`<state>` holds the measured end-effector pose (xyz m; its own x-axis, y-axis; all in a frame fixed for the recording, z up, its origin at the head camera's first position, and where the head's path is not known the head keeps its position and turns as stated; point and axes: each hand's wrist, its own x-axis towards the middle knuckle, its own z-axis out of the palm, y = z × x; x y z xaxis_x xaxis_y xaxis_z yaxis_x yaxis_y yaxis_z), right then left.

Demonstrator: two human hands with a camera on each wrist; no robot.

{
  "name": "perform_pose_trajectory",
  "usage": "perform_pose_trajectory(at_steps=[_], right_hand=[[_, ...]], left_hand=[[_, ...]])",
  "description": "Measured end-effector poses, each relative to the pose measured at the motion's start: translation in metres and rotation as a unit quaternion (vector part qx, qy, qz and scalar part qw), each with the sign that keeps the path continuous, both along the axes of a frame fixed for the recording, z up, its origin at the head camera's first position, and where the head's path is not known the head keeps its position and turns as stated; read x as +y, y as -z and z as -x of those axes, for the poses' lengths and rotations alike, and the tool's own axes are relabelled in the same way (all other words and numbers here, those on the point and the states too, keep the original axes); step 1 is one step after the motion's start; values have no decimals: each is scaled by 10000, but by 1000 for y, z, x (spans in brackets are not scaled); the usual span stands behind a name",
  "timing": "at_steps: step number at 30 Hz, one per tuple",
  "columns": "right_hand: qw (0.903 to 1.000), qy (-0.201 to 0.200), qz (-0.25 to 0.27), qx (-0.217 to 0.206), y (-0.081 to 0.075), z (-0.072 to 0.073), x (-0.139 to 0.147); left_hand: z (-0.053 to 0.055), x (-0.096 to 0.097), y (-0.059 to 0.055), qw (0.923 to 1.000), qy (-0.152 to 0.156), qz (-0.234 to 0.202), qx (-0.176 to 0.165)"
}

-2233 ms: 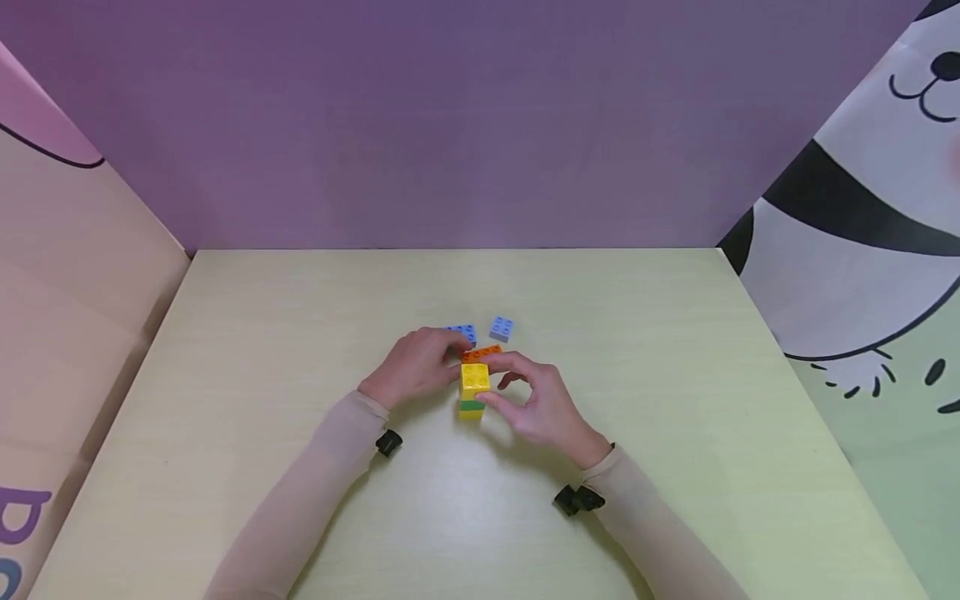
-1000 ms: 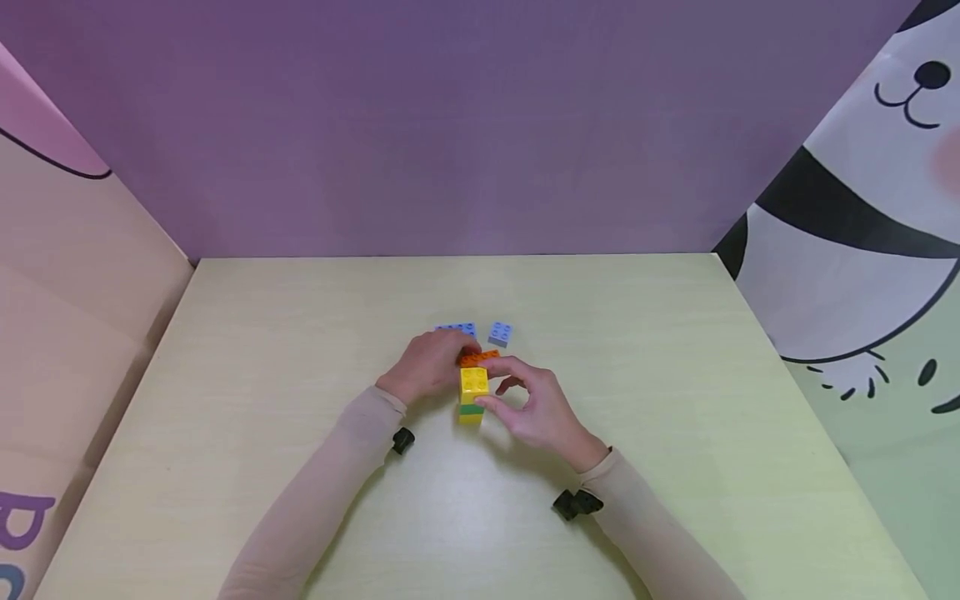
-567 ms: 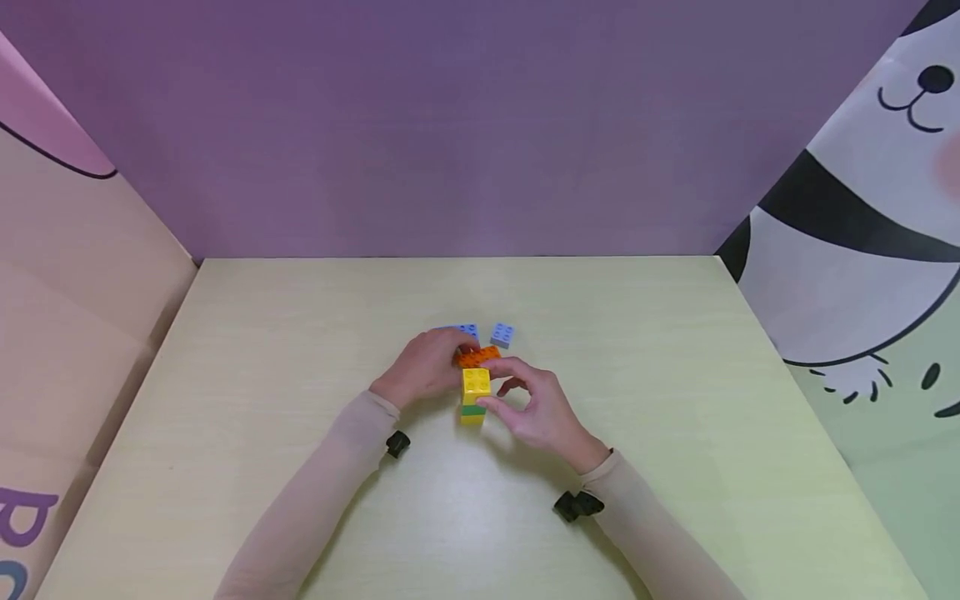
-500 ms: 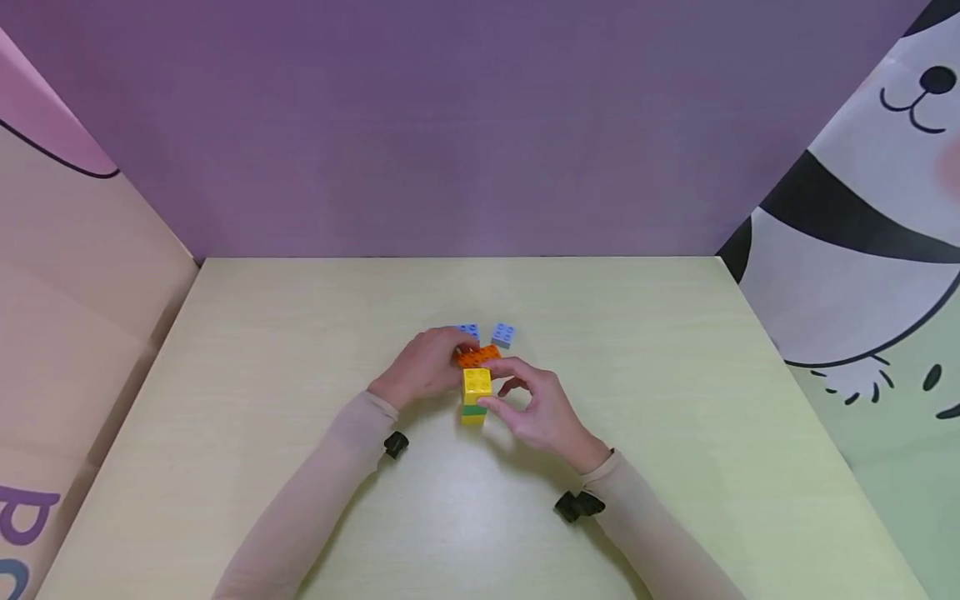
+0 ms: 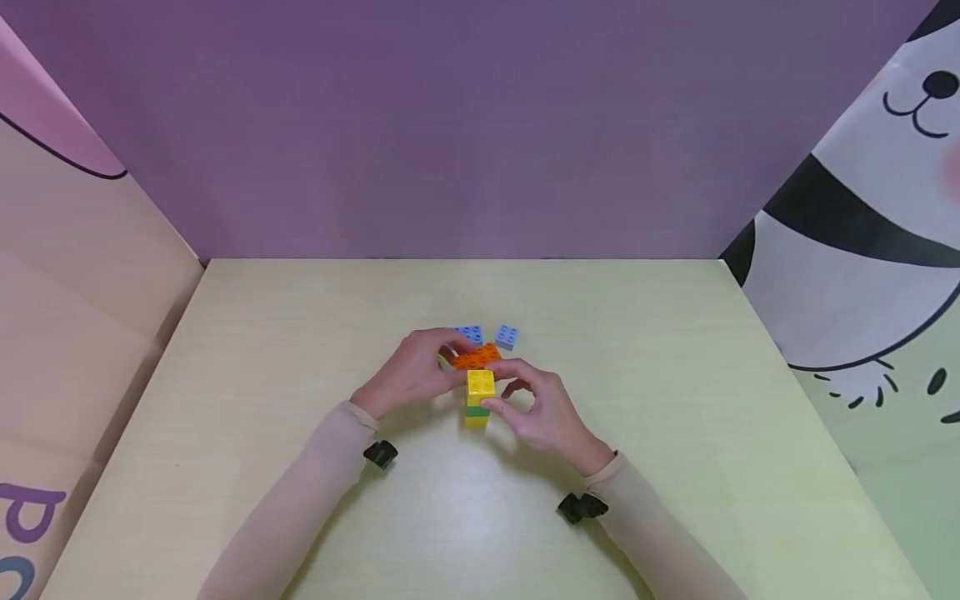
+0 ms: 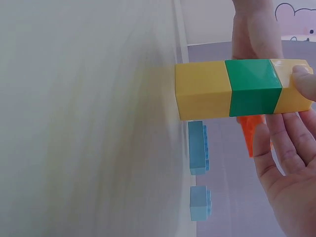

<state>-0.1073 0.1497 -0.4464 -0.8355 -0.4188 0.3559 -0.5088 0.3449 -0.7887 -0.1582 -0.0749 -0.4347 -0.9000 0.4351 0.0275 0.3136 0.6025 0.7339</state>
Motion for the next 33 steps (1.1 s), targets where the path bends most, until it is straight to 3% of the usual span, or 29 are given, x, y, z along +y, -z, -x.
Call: perform_pose_trajectory(at_steps=[16,22,33], right_hand=[[10000,39,-35,-57,0,0,0],[9999,29,-98,-109,2,1,0],[9997,57,-117,-187,3,0,1]], left_hand=[[-10,-16,-5,9962,40,-864,43],[-19,-22,-5,9934,34,-1144,54],[-31,-27,-7,9934,46,-1132,195]])
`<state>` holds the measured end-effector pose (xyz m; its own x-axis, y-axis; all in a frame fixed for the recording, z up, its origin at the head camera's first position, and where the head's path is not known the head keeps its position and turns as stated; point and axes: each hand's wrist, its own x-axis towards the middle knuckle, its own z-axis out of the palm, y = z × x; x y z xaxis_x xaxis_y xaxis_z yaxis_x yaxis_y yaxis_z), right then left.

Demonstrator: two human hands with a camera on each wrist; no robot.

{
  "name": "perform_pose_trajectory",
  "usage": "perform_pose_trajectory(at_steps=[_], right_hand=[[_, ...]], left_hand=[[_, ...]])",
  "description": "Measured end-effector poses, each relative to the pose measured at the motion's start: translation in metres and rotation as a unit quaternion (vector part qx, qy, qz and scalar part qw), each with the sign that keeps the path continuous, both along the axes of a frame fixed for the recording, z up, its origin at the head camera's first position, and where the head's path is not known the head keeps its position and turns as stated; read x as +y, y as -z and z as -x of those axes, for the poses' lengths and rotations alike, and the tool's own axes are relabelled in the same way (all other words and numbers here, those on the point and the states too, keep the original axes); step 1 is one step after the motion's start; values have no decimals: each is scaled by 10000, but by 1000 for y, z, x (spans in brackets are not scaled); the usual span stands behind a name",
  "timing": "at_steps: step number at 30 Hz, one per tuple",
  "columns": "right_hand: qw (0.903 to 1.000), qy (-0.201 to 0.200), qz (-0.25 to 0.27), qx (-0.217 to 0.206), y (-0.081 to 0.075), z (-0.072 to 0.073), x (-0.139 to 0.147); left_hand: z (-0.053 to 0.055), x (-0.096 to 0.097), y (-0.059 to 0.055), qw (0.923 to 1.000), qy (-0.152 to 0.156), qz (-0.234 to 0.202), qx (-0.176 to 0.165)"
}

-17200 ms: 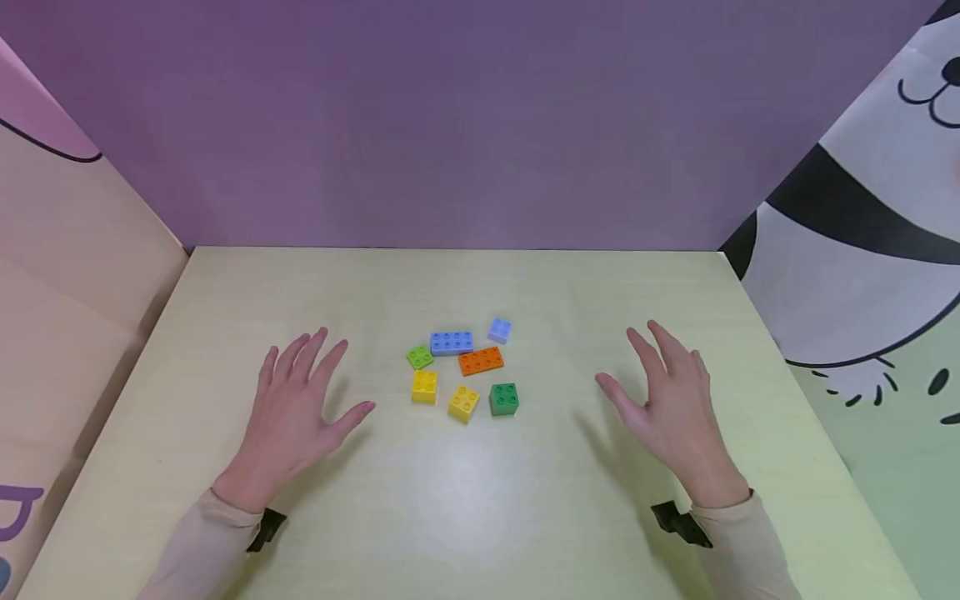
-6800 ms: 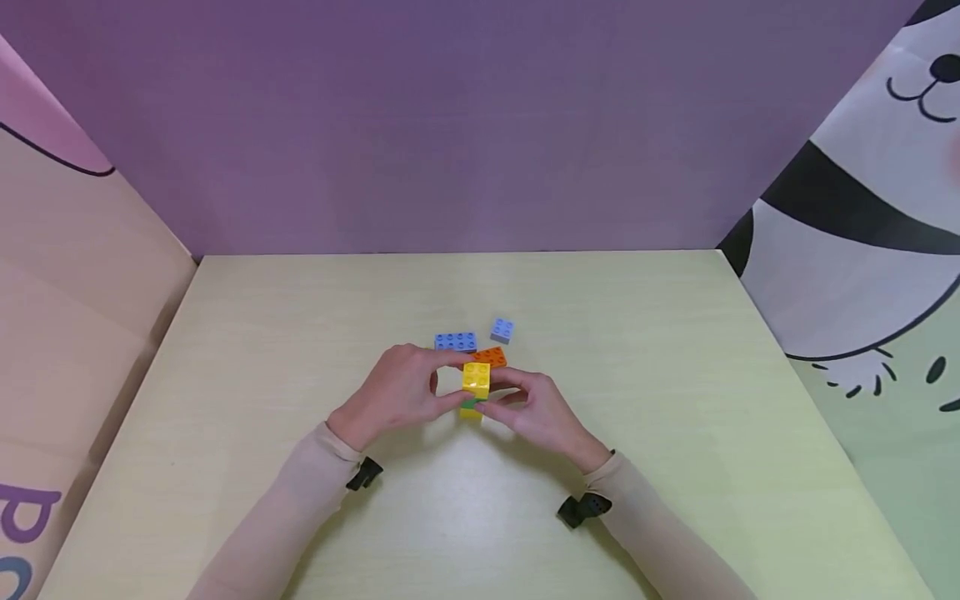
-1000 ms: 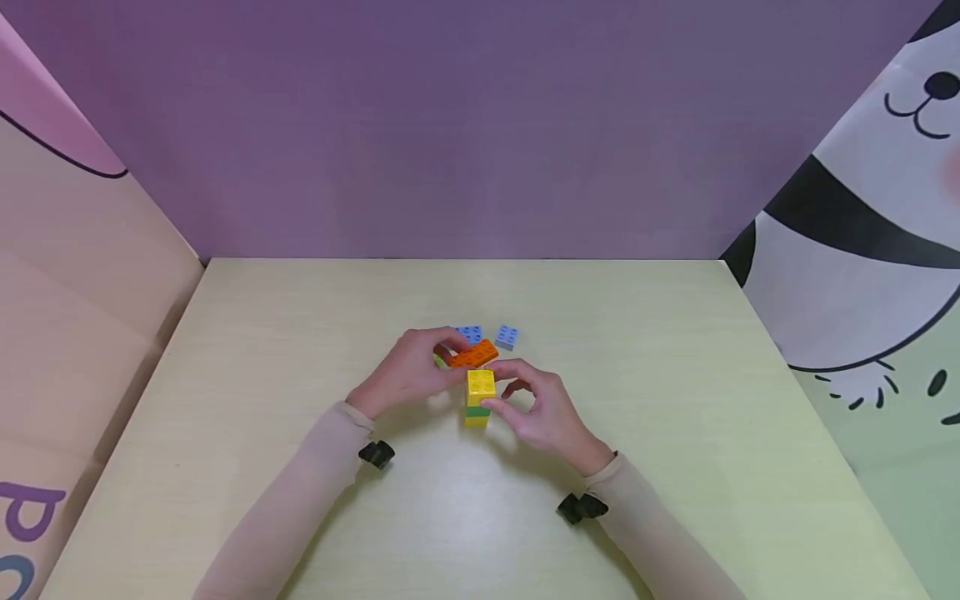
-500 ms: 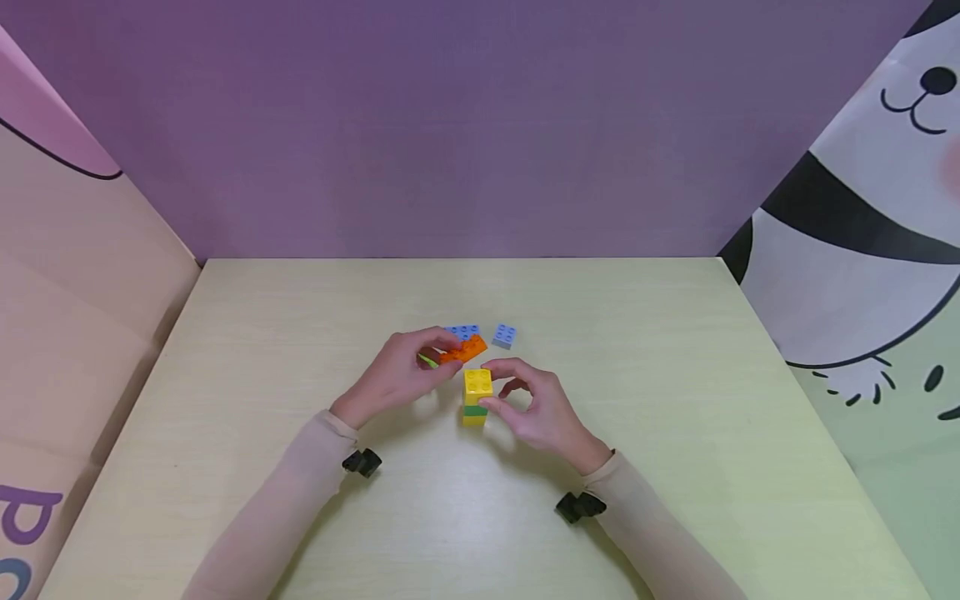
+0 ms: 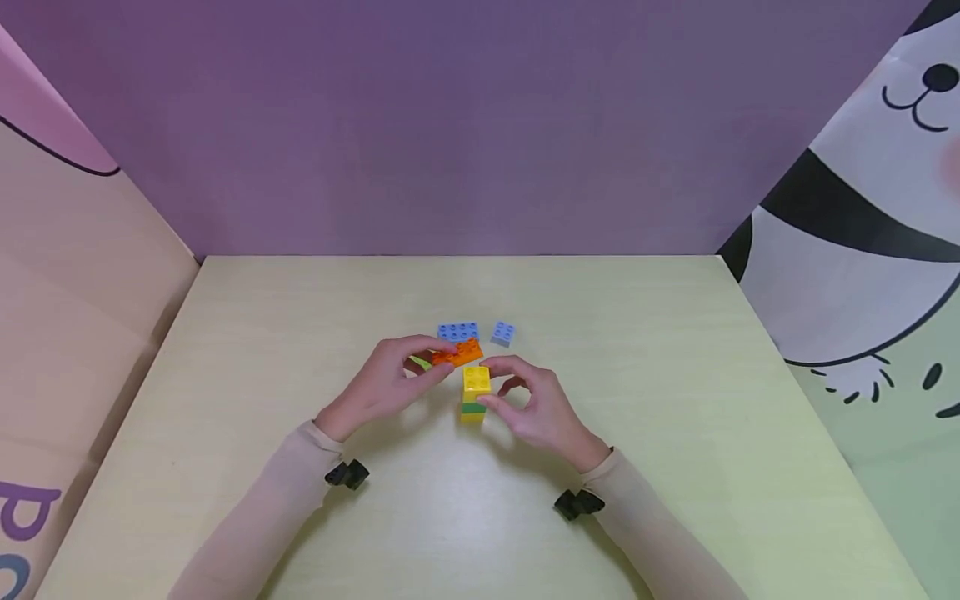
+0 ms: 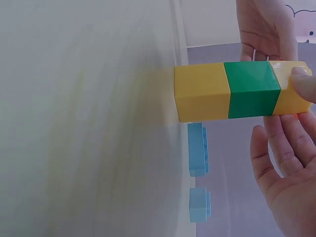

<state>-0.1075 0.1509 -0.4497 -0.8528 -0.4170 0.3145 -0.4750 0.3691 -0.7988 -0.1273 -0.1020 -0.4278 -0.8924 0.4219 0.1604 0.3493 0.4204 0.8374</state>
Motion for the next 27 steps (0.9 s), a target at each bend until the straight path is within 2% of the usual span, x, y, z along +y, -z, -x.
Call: perform_pose_trajectory(at_steps=[9,16,22,27], right_hand=[[10000,9,-30,16,-1,1,-2],[9999,15,-103,58,0,1,-2],[9999,4,-122,46,-1,0,-1],[9999,-45,-86,70,0,1,0]], left_hand=[[-6,-4,-2,9993,189,25,335],[-11,-4,-5,9989,226,54,413],[-14,-2,-9,9978,260,276,546],[-18,0,-10,9952,450,444,747]])
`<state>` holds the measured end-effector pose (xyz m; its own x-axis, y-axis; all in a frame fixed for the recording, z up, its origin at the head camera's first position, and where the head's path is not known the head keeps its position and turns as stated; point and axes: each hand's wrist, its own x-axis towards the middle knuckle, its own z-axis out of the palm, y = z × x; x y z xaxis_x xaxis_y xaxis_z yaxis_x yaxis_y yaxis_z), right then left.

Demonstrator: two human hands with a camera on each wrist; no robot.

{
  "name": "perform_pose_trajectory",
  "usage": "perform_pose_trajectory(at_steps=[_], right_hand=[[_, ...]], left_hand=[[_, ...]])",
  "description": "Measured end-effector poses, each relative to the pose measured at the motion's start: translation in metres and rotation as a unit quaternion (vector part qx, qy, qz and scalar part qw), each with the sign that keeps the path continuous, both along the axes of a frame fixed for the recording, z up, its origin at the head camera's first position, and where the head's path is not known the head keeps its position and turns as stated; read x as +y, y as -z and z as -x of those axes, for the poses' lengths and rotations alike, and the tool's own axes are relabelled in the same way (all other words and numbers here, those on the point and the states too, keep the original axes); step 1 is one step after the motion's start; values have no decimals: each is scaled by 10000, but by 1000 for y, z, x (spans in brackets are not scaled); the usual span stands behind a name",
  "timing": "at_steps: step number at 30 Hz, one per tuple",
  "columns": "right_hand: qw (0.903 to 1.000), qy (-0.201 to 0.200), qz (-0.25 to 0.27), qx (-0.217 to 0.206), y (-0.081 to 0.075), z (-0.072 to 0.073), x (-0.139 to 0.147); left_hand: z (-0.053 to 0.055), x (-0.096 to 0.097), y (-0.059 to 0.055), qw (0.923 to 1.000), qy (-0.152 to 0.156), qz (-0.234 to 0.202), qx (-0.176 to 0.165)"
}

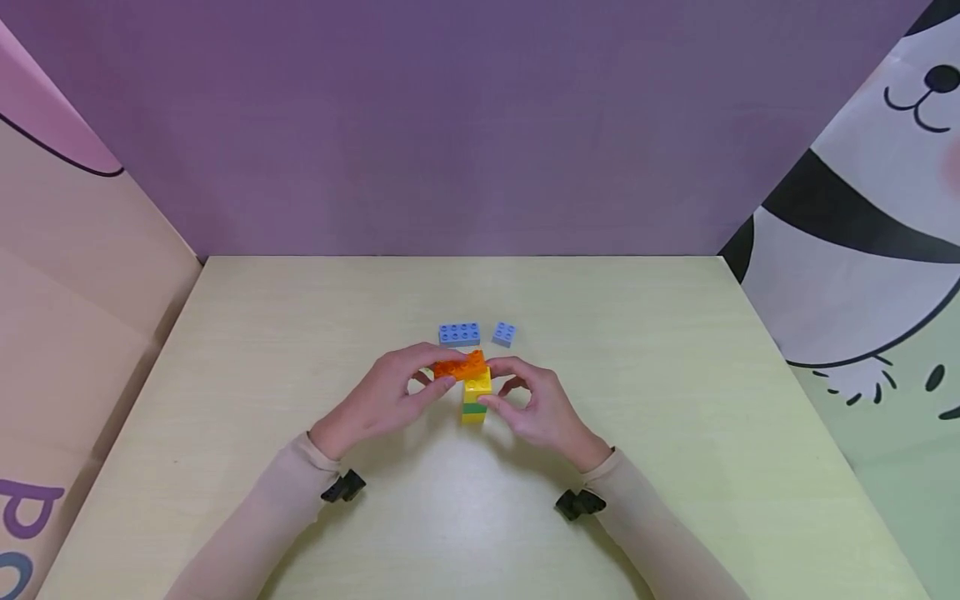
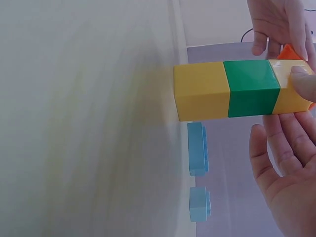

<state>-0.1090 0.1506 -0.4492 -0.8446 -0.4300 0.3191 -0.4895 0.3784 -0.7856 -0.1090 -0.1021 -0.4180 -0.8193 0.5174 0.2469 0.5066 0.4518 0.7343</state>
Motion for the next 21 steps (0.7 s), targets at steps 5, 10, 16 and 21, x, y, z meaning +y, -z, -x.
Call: perform_pose_trajectory(at_steps=[5,10,16,21], right_hand=[[10000,7,9,8,1,-1,0],[10000,16,-13,-14,1,-1,0],[10000,6,25,-48,2,-1,1],[10000,-22,61,-17,3,0,2]], left_hand=[[-5,2,-1,9997,66,172,186],[-9,3,-6,9973,37,580,455],[-12,7,-13,9919,96,1000,780],[-13,9,-17,9896,78,1069,964]])
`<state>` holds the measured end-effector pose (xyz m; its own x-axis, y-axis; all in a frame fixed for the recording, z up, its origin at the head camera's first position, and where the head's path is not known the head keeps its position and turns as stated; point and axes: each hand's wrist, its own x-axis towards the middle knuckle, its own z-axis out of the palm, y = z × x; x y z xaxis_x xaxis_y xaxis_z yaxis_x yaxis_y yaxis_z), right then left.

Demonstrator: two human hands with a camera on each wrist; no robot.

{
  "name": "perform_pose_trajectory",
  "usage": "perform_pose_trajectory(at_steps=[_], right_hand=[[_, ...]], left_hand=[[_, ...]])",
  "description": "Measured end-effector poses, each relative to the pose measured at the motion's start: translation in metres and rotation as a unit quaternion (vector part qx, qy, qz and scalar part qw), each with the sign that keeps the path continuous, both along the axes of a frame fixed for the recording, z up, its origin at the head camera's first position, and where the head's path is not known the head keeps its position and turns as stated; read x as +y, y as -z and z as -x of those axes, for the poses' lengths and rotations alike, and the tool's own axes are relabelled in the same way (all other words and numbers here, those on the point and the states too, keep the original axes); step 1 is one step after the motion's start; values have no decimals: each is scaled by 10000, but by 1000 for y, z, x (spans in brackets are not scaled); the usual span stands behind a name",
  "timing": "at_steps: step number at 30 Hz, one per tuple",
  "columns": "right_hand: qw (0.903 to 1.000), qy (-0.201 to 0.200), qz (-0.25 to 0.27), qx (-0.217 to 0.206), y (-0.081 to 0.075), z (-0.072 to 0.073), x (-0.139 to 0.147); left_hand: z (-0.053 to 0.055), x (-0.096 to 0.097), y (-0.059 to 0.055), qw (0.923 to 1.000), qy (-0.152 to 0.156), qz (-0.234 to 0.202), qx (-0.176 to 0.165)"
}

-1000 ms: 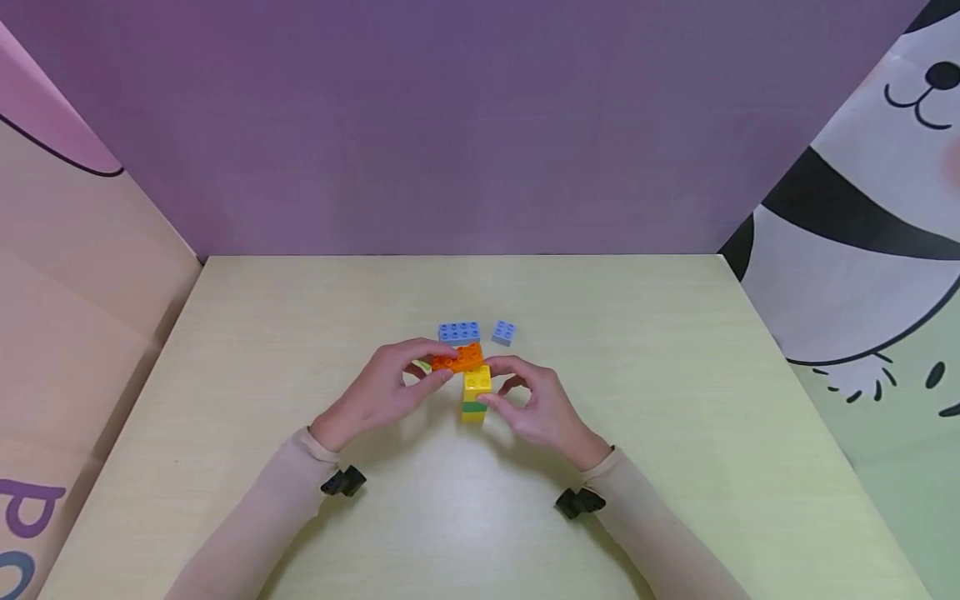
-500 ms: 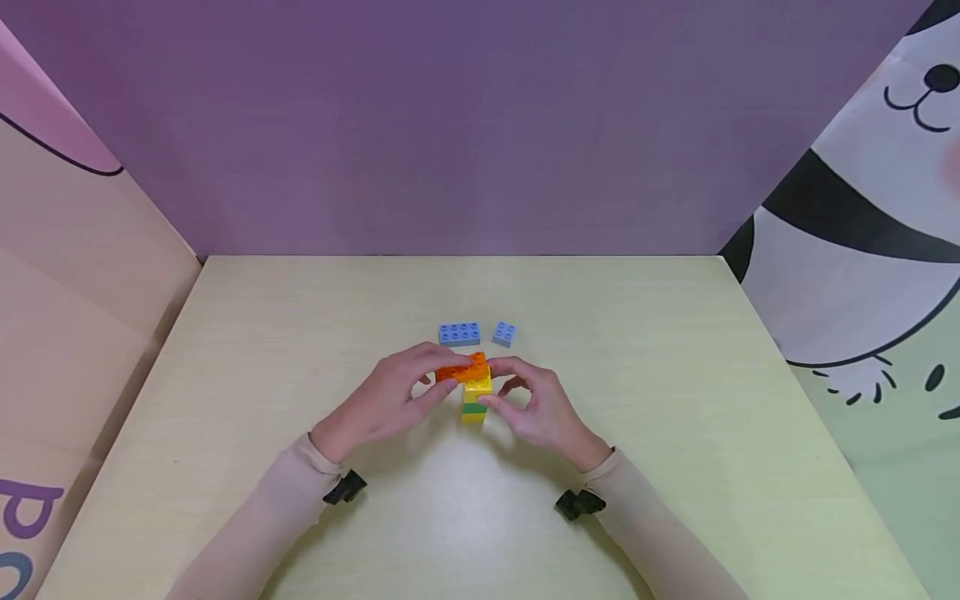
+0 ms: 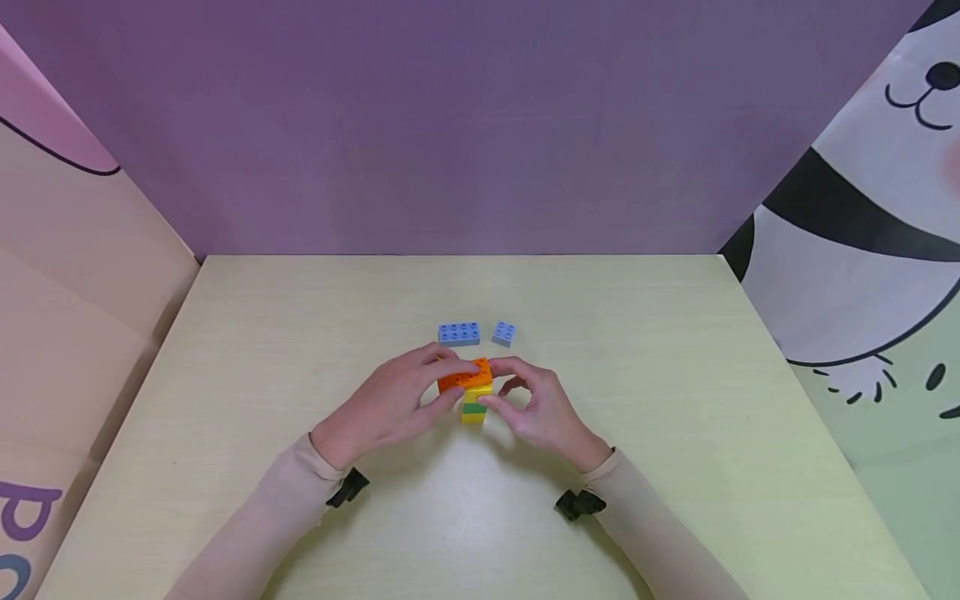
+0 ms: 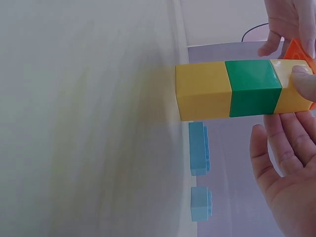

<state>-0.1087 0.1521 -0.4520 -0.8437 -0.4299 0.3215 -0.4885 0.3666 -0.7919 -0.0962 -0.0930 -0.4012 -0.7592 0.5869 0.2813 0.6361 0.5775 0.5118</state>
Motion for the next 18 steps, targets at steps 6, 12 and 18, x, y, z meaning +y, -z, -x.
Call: perform_pose_trajectory(at_steps=[6,12,18], right_hand=[[10000,-10,16,58,1,0,0],[10000,-9,41,-10,1,0,1],[10000,-34,11,29,1,1,1]], left_hand=[[2,2,-1,9999,-8,51,139],[2,3,-3,9998,28,82,203],[1,3,-4,9997,2,149,191]])
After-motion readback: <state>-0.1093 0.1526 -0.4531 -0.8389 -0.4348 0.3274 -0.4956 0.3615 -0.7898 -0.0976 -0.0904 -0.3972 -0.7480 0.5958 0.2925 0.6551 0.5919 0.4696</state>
